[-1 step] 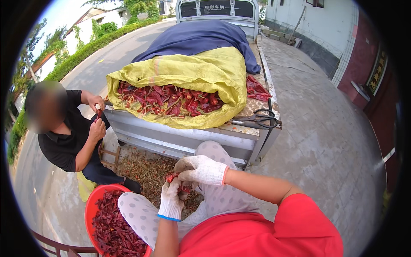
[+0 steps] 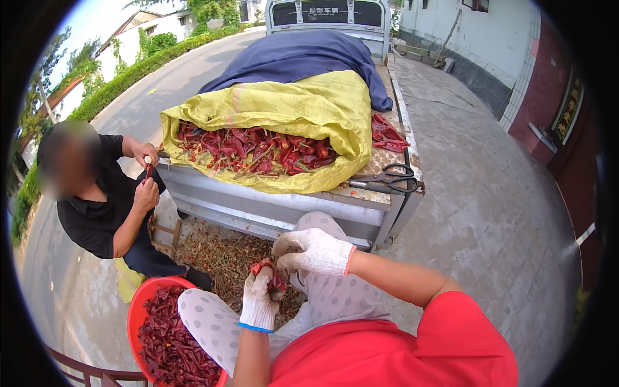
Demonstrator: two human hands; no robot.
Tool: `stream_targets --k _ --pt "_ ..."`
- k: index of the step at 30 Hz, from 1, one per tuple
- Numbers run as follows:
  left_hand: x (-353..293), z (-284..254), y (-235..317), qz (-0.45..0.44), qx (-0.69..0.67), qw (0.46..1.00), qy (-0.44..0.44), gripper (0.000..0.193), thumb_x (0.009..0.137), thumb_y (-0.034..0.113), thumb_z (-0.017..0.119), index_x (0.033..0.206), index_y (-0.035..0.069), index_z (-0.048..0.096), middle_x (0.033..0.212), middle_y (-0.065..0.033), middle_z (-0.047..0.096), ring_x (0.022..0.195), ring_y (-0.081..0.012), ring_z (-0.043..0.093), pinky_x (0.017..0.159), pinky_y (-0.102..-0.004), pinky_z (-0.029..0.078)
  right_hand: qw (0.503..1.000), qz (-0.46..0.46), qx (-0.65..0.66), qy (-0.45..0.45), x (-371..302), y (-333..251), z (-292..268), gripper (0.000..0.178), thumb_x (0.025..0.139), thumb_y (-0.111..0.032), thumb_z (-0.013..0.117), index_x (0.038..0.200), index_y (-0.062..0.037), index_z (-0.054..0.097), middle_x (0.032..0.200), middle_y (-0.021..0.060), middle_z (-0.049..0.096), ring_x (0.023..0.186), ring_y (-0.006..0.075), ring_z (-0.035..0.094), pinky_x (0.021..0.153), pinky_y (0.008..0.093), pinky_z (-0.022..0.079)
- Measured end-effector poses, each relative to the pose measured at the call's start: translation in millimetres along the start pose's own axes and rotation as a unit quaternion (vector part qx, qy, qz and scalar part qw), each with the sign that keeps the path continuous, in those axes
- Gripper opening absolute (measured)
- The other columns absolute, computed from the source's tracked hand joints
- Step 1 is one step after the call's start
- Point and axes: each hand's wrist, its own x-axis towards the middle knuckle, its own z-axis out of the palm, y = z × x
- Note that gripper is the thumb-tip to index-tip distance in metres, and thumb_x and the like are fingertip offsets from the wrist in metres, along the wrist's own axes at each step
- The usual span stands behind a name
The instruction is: The person sits on the ground and removes stems from dried red chilies using scissors. They pick chilies from a large sack on a truck bed, cut the stems, and place the trimmed chilies into a red basin.
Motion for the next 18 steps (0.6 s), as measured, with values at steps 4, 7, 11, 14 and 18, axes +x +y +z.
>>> stream_targets --k 4,7,11,14,18 --pt "-13 -9 21 0.044 -0.034 0.998 0.000 0.005 0.083 0.012 0.061 0.085 0.008 0.059 0.089 -0.0147 0.070 0.055 -0.0156 0.055 0.041 -0.0242 0.042 0.893 -0.009 -0.389 0.227 -33 18 -96 0.028 0.084 -0.020 0.060 0.106 -0.0034 0.065 0.096 0.0189 0.069 0.084 0.0308 0.068 0.075 0.0396 0.054" --pt "-15 -2 22 0.062 -0.055 0.997 0.000 0.007 0.082 0.008 0.061 0.089 0.005 0.060 0.076 -0.0118 0.065 0.054 -0.0150 0.054 0.044 -0.0236 0.041 0.767 0.109 -0.575 0.264 -59 55 -178 0.029 0.081 -0.016 0.060 0.108 -0.0039 0.063 0.099 0.0207 0.068 0.088 0.0346 0.066 0.077 0.0427 0.053" --pt "-11 5 22 0.043 -0.015 0.997 -0.061 0.020 0.082 0.002 0.061 0.102 0.001 0.063 0.069 -0.0063 0.059 0.054 -0.0124 0.050 0.046 -0.0239 0.040 0.708 0.201 -0.640 0.222 -87 103 -236 0.034 0.077 -0.010 0.060 0.110 -0.0045 0.061 0.103 0.0232 0.067 0.093 0.0397 0.065 0.080 0.0469 0.051" --pt "-17 6 29 0.047 -0.029 0.998 -0.018 0.022 0.081 0.001 0.062 0.102 0.001 0.062 0.077 -0.0070 0.061 0.057 -0.0132 0.052 0.049 -0.0241 0.040 0.702 0.209 -0.654 0.190 -75 106 -241 0.036 0.074 -0.008 0.060 0.109 -0.0043 0.060 0.103 0.0243 0.066 0.095 0.0423 0.064 0.081 0.0490 0.051" --pt "-19 -10 28 0.071 -0.019 0.997 -0.027 0.023 0.081 0.002 0.064 0.103 0.001 0.064 0.079 -0.0055 0.062 0.059 -0.0118 0.053 0.050 -0.0239 0.041 0.708 0.238 -0.653 0.128 -66 76 -230 0.031 0.072 -0.009 0.062 0.102 -0.0029 0.061 0.095 0.0240 0.067 0.092 0.0425 0.064 0.079 0.0487 0.052"
